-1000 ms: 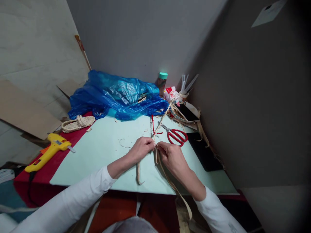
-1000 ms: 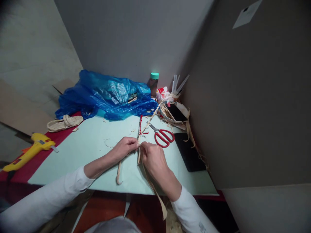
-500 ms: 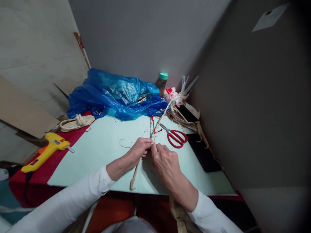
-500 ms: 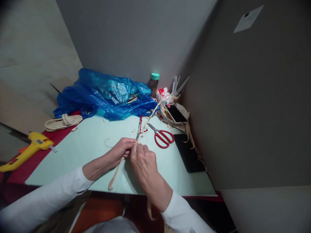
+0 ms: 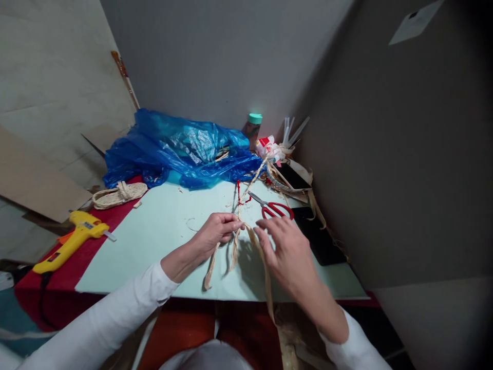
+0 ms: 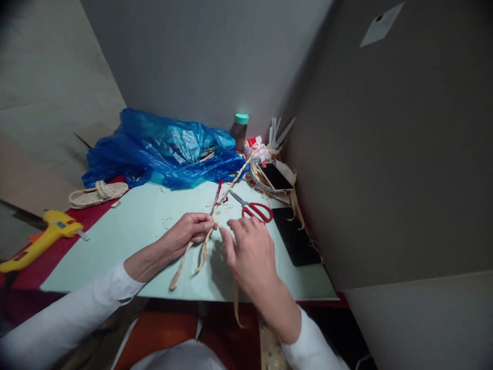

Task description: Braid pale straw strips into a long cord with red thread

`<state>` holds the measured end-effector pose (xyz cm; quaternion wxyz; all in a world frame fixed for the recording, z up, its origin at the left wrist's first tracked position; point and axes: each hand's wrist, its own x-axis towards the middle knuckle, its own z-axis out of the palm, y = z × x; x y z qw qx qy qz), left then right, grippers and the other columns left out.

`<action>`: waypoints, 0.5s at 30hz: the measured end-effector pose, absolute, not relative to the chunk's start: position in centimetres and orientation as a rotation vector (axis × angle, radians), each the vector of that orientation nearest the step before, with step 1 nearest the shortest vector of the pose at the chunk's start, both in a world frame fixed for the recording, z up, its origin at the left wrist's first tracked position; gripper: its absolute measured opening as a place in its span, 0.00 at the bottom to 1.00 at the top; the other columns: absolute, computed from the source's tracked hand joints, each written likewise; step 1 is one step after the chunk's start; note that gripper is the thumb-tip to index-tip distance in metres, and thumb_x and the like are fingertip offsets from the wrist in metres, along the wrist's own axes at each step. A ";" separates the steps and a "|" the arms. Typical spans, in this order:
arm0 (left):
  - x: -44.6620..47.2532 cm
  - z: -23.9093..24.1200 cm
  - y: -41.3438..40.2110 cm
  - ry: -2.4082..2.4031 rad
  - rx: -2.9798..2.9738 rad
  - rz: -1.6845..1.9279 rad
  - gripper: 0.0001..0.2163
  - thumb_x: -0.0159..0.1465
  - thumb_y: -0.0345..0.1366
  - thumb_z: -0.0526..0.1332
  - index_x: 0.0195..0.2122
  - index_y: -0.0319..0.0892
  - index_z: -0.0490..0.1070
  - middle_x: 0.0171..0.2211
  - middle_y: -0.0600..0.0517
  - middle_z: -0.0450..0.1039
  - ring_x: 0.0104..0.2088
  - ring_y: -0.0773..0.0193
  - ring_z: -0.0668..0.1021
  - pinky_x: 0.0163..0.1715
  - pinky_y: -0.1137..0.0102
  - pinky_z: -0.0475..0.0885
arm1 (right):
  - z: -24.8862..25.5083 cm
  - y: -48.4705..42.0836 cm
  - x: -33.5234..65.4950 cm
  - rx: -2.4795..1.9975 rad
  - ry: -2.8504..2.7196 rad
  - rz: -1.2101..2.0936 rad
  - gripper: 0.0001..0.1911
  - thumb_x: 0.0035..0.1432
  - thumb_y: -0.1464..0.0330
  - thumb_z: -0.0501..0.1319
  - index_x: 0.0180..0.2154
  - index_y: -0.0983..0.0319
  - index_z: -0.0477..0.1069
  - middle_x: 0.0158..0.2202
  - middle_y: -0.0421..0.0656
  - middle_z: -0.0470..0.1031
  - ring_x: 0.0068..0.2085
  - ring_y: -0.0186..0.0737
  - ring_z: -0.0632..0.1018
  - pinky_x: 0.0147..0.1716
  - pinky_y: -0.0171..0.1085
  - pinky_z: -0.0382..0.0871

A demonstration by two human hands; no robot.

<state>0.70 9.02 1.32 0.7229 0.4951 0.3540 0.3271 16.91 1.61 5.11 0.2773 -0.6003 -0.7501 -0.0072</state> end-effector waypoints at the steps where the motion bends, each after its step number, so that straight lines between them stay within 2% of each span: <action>1: 0.7 1.3 9.0 0.780 1.104 0.723 0.11 0.55 0.38 0.66 0.28 0.35 0.69 0.19 0.60 0.54 0.17 0.79 0.51 0.18 0.74 0.39 | 5.3 2.4 17.5 -1.589 -1.952 0.153 0.15 0.66 0.64 0.50 0.41 0.64 0.72 0.39 0.49 0.75 0.43 0.45 0.73 0.43 0.41 0.63; 3: 0.6 1.2 8.9 0.786 1.135 0.718 0.10 0.56 0.38 0.64 0.28 0.35 0.68 0.20 0.59 0.56 0.17 0.78 0.52 0.18 0.74 0.40 | 5.0 4.0 17.9 -1.495 -1.884 0.607 0.13 0.66 0.63 0.50 0.41 0.63 0.71 0.40 0.47 0.75 0.42 0.42 0.73 0.43 0.39 0.64; 5: 0.5 1.2 8.8 0.826 1.198 0.706 0.09 0.58 0.38 0.62 0.27 0.36 0.67 0.19 0.59 0.57 0.17 0.77 0.53 0.18 0.74 0.42 | 4.0 5.3 17.4 -1.350 -1.784 1.100 0.13 0.65 0.61 0.51 0.37 0.62 0.68 0.31 0.42 0.72 0.32 0.36 0.72 0.33 0.35 0.64; 7: 0.2 1.1 8.6 0.906 1.314 0.687 0.09 0.59 0.38 0.59 0.26 0.37 0.68 0.18 0.59 0.57 0.17 0.75 0.54 0.18 0.74 0.45 | 2.6 5.9 16.7 -1.258 -1.602 1.403 0.14 0.64 0.59 0.51 0.33 0.61 0.65 0.22 0.35 0.63 0.21 0.30 0.63 0.22 0.31 0.56; 10: -0.1 1.3 8.3 1.031 1.625 0.680 0.09 0.61 0.36 0.57 0.26 0.38 0.70 0.20 0.56 0.63 0.21 0.70 0.64 0.23 0.74 0.57 | 0.8 6.0 16.0 -1.239 -1.502 1.448 0.13 0.62 0.59 0.54 0.30 0.61 0.63 0.20 0.32 0.54 0.19 0.28 0.55 0.18 0.31 0.46; 13: 0.1 1.5 7.8 1.168 2.009 0.663 0.11 0.64 0.32 0.53 0.28 0.39 0.71 0.28 0.51 0.72 0.31 0.64 0.72 0.34 0.70 0.63 | 0.2 5.7 16.0 -1.299 -1.558 1.298 0.15 0.61 0.62 0.54 0.25 0.62 0.63 0.19 0.33 0.55 0.19 0.28 0.56 0.20 0.32 0.47; 15: 0.4 1.7 7.5 1.275 2.213 0.598 0.12 0.65 0.32 0.50 0.29 0.39 0.71 0.30 0.48 0.73 0.33 0.61 0.73 0.36 0.69 0.64 | 0.3 5.6 16.2 -1.343 -1.603 1.180 0.17 0.61 0.64 0.53 0.21 0.62 0.61 0.18 0.34 0.57 0.20 0.29 0.58 0.21 0.32 0.49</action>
